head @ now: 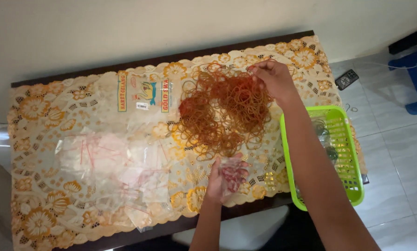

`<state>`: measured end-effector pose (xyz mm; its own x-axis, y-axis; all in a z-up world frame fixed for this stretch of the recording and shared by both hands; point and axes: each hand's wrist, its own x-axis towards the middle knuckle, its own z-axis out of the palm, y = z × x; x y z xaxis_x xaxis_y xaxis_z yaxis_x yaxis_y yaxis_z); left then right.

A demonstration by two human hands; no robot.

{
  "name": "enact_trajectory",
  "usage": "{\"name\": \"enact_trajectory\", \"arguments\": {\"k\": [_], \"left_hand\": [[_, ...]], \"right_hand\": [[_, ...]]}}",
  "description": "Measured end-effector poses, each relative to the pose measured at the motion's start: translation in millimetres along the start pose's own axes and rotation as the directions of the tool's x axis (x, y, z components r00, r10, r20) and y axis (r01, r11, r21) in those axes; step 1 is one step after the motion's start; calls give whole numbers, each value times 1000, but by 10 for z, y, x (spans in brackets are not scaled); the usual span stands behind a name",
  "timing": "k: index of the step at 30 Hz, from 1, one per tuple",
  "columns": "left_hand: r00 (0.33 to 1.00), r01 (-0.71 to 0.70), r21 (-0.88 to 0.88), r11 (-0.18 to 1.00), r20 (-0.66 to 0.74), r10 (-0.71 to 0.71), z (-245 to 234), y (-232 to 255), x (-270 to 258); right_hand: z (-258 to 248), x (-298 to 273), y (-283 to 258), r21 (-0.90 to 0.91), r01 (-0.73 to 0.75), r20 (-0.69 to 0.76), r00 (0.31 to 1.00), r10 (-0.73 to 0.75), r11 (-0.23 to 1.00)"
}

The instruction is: Packaging rubber bands into small plastic bags and placing them in a basket

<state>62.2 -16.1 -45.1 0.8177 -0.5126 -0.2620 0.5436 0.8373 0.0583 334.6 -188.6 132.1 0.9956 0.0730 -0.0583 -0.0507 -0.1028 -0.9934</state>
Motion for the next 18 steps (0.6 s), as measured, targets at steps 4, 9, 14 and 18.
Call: {"name": "enact_trajectory", "arguments": {"k": [4, 9, 14, 18], "left_hand": [[1000, -2, 17, 1000, -7, 2, 46, 4, -9], [1000, -17, -50, 999, 8, 17, 98, 5, 4], [998, -63, -64, 996, 14, 64, 361, 87, -101], [993, -89, -85, 992, 76, 95, 573, 110, -156]], "right_hand": [[24, -140, -25, -28, -82, 12, 997, 82, 996], [5, -321, 210, 56, -122, 8, 993, 122, 991], [167, -1084, 89, 120, -167, -4, 986, 169, 979], [317, -1646, 399, 245, -242, -19, 967, 254, 939]]}}
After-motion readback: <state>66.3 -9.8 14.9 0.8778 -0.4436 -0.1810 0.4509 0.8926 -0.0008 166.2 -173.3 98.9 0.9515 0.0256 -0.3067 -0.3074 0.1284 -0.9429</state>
